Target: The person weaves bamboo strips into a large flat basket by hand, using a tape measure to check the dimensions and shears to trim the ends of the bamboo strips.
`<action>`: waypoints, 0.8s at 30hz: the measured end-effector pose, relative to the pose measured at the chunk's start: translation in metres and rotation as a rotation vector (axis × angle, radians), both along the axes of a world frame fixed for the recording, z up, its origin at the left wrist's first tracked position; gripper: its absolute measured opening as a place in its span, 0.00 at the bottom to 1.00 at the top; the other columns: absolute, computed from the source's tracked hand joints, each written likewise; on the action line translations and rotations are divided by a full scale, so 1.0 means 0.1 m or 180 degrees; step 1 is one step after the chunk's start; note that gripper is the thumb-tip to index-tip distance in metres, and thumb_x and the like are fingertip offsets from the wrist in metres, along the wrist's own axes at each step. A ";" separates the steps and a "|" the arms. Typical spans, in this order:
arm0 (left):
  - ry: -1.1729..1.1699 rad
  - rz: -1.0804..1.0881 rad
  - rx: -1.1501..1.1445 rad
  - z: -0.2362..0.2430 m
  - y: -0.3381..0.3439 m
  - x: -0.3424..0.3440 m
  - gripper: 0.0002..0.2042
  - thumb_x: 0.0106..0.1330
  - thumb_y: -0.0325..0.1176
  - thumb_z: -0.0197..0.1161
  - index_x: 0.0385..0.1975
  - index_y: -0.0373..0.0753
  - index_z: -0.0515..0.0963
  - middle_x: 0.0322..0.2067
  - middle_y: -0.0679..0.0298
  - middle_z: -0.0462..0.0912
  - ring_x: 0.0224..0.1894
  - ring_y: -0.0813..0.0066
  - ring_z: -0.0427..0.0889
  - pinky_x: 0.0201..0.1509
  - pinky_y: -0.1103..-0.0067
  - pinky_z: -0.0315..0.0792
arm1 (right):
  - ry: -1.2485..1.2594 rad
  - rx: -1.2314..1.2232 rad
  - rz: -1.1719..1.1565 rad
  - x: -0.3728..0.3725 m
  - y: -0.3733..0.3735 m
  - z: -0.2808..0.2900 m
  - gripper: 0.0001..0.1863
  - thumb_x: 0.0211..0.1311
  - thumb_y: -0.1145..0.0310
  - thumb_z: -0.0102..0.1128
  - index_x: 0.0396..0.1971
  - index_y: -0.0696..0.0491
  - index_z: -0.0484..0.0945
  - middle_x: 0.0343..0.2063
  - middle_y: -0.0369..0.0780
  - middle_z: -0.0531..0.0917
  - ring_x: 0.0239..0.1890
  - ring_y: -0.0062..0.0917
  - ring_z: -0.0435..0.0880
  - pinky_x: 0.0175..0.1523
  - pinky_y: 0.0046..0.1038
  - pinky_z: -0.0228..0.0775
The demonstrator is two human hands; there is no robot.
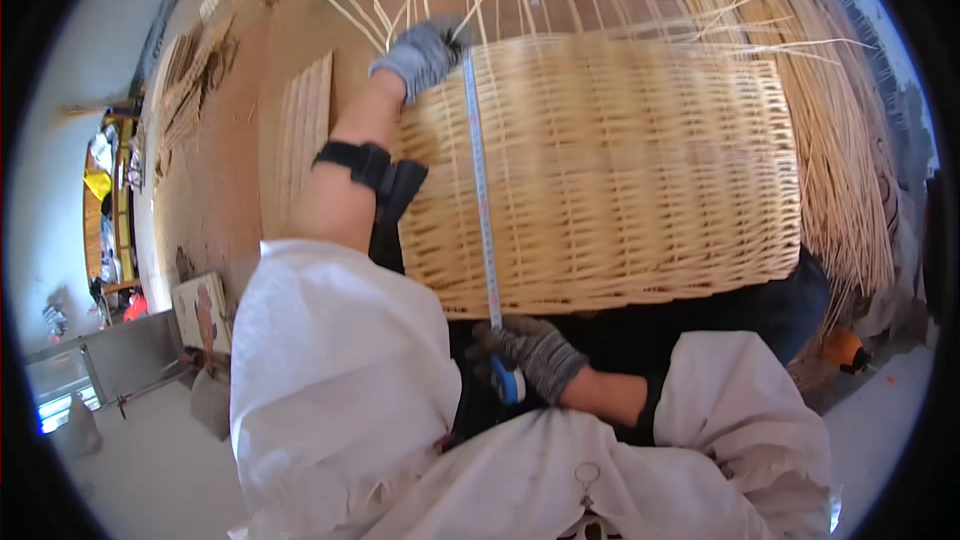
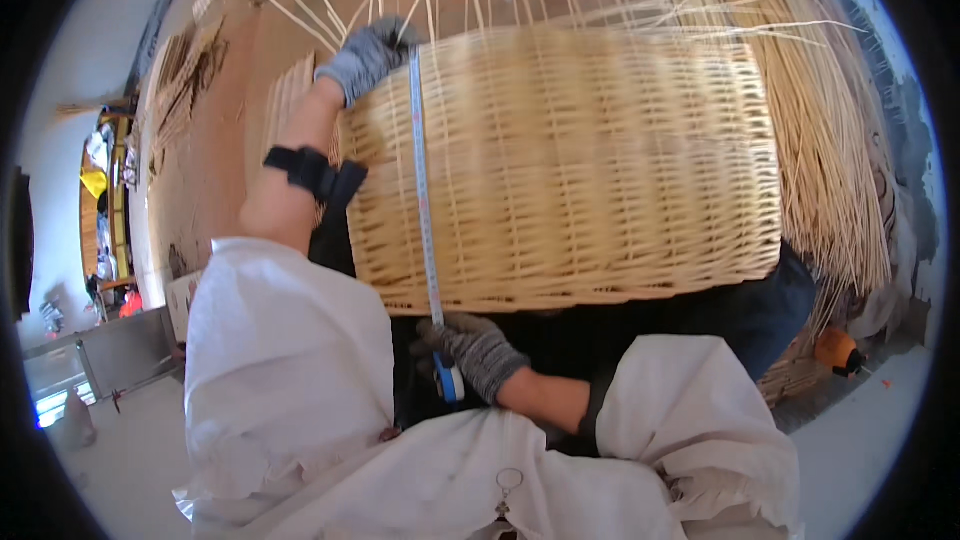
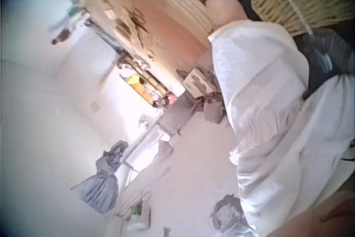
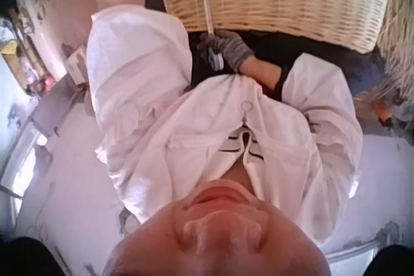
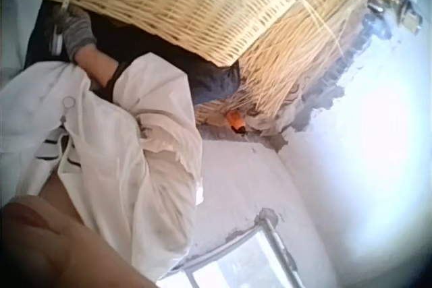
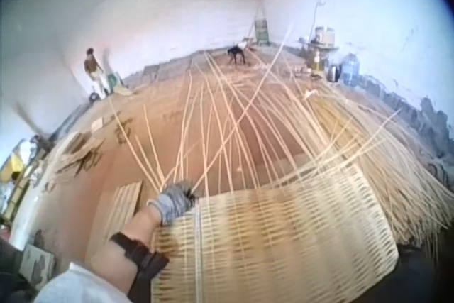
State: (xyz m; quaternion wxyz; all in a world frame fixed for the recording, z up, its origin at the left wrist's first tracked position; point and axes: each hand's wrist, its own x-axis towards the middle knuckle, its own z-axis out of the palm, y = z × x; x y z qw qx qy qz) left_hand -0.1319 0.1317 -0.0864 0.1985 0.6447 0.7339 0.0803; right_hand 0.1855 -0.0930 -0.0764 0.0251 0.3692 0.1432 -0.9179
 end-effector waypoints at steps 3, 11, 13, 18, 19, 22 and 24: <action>-0.0428 -0.0056 0.0172 -0.02 -0.02 -0.02 0.09 0.55 0.20 0.57 0.35 0.39 0.76 0.32 0.63 0.80 0.35 0.75 0.76 0.42 0.80 0.70 | -0.0211 -0.0084 -0.0048 0.01 -0.02 0.02 0.13 0.57 0.67 0.57 0.40 0.57 0.74 0.29 0.41 0.81 0.27 0.24 0.80 0.26 0.26 0.73; -0.0004 0.0135 0.0148 0.16 -0.08 0.18 0.13 0.52 0.16 0.53 0.35 0.41 0.75 0.32 0.63 0.80 0.36 0.74 0.76 0.43 0.81 0.70 | -0.0315 0.0340 -0.0016 0.00 -0.04 0.06 0.10 0.56 0.69 0.57 0.36 0.57 0.76 0.28 0.40 0.82 0.26 0.23 0.80 0.28 0.24 0.71; -0.0028 0.0170 0.0122 0.17 -0.08 0.19 0.13 0.52 0.16 0.53 0.34 0.40 0.75 0.32 0.63 0.80 0.36 0.73 0.76 0.43 0.80 0.70 | -0.0317 0.0297 -0.0006 0.01 -0.04 0.05 0.10 0.56 0.70 0.57 0.37 0.57 0.76 0.29 0.39 0.82 0.26 0.23 0.80 0.29 0.23 0.71; -0.0122 0.0058 0.0065 0.11 -0.05 0.10 0.12 0.54 0.20 0.54 0.37 0.41 0.74 0.37 0.60 0.79 0.41 0.65 0.76 0.47 0.76 0.69 | -0.0249 0.0150 -0.0053 0.03 -0.04 0.03 0.12 0.57 0.71 0.55 0.40 0.58 0.74 0.30 0.41 0.82 0.27 0.24 0.80 0.29 0.24 0.71; -0.0195 0.0011 -0.0073 0.09 -0.04 0.08 0.11 0.55 0.23 0.54 0.39 0.41 0.74 0.40 0.58 0.78 0.44 0.60 0.76 0.49 0.74 0.68 | -0.0223 0.0121 -0.0082 0.03 -0.03 0.02 0.13 0.57 0.70 0.55 0.41 0.59 0.74 0.31 0.42 0.82 0.27 0.25 0.80 0.30 0.24 0.72; -0.0333 0.0065 -0.0142 0.04 -0.01 0.03 0.11 0.55 0.22 0.54 0.38 0.42 0.75 0.40 0.58 0.79 0.44 0.61 0.76 0.49 0.75 0.68 | -0.0139 -0.0103 -0.0125 0.03 -0.03 0.00 0.13 0.58 0.70 0.56 0.42 0.59 0.74 0.31 0.43 0.82 0.27 0.26 0.81 0.30 0.25 0.72; -0.0438 0.0051 -0.0076 0.01 0.00 0.00 0.11 0.55 0.21 0.53 0.37 0.41 0.75 0.39 0.58 0.79 0.44 0.62 0.76 0.49 0.75 0.68 | -0.0051 -0.0072 -0.0134 0.03 -0.03 -0.01 0.14 0.58 0.69 0.56 0.43 0.59 0.74 0.31 0.43 0.82 0.27 0.26 0.81 0.30 0.25 0.72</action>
